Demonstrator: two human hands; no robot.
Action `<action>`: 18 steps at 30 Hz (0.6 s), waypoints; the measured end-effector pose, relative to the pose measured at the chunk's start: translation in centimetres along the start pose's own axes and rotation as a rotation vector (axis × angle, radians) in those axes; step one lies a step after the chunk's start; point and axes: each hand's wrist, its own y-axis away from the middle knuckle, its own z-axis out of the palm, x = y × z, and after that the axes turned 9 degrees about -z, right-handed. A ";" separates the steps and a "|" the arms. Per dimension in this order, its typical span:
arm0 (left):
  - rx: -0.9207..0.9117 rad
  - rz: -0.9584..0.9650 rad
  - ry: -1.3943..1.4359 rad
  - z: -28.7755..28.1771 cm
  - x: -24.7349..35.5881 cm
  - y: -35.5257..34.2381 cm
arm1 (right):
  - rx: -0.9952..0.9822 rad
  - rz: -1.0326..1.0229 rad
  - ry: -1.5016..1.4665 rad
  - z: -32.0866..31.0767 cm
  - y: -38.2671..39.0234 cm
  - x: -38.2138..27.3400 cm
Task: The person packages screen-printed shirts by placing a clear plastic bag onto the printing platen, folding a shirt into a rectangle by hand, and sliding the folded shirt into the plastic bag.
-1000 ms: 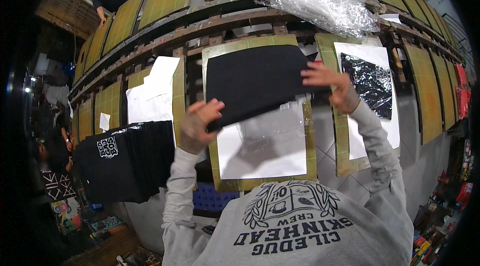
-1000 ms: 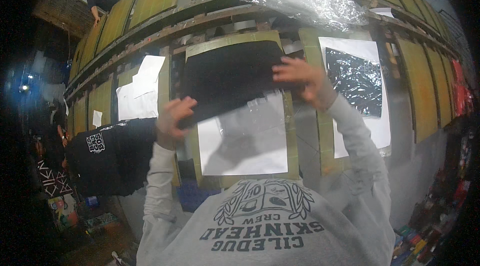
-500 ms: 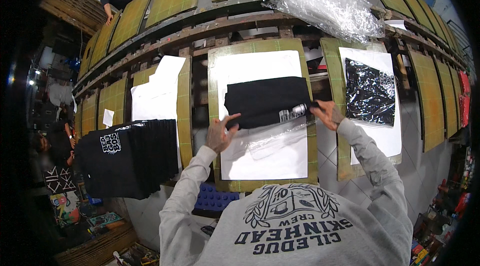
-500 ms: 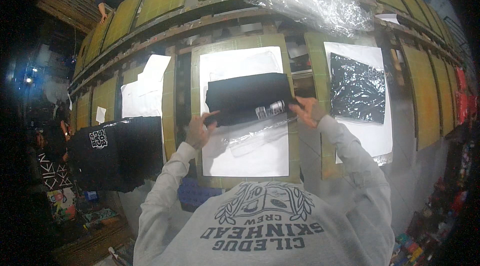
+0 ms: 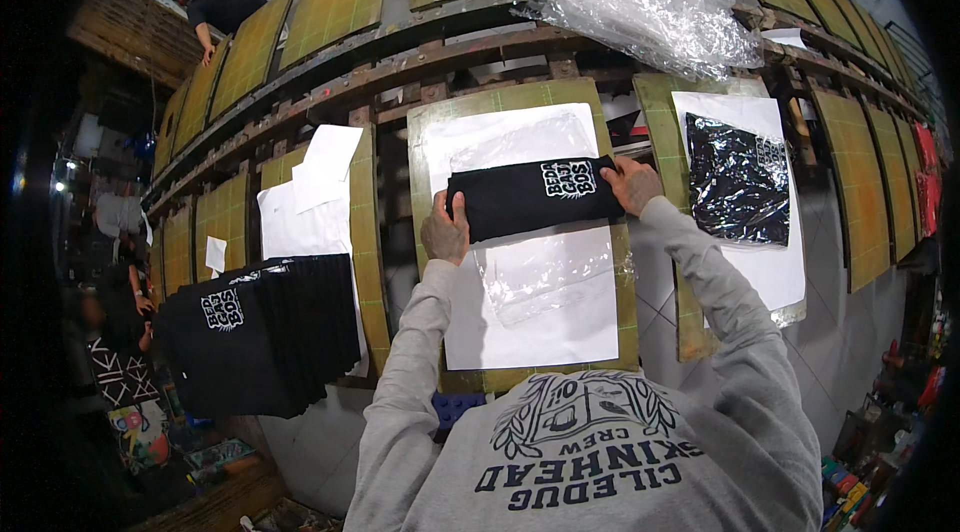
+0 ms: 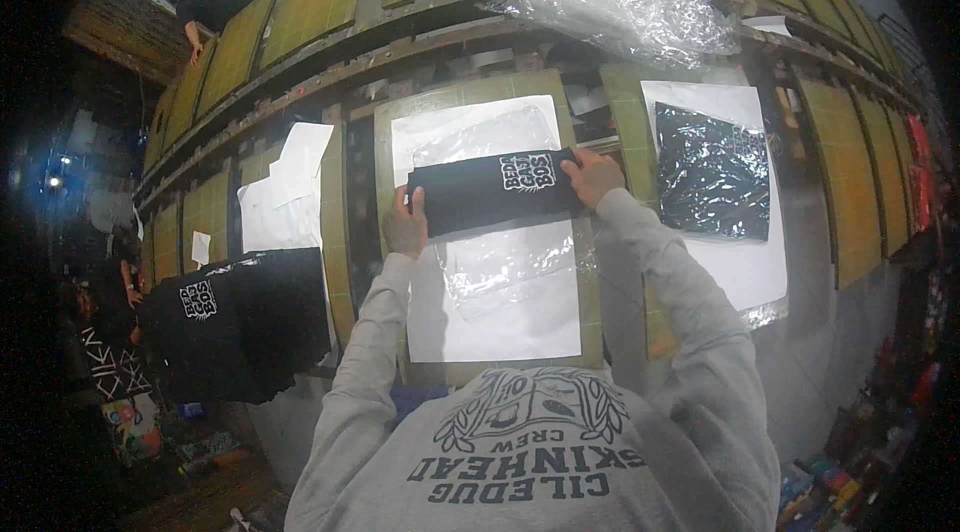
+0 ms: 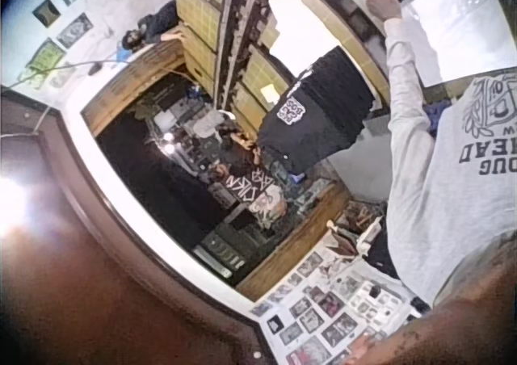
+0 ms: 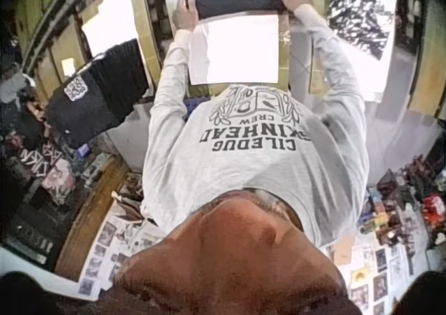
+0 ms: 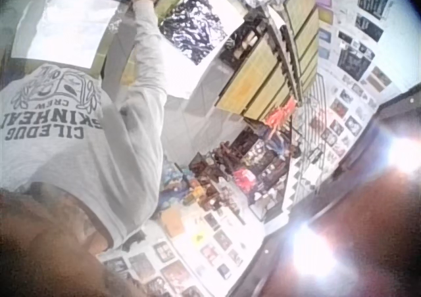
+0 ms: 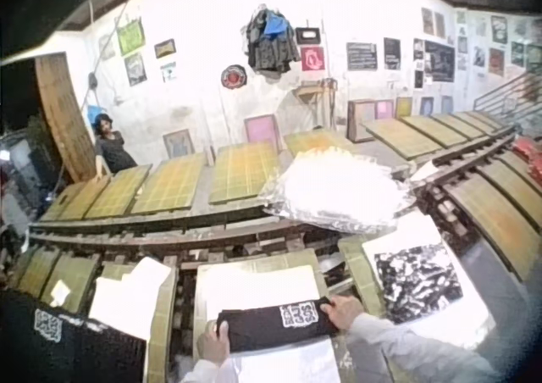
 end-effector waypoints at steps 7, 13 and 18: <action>-0.124 -0.107 -0.027 -1.4 2.1 0.2 | -0.097 -0.561 -0.031 -1.0 -3.0 -9.0; -0.010 -0.017 -0.013 -2.0 2.3 0.9 | -0.755 -0.309 0.116 1.6 -10.2 -10.6; 0.040 0.001 0.045 -1.3 1.6 1.3 | -0.797 -0.383 -0.010 2.4 -10.4 -10.4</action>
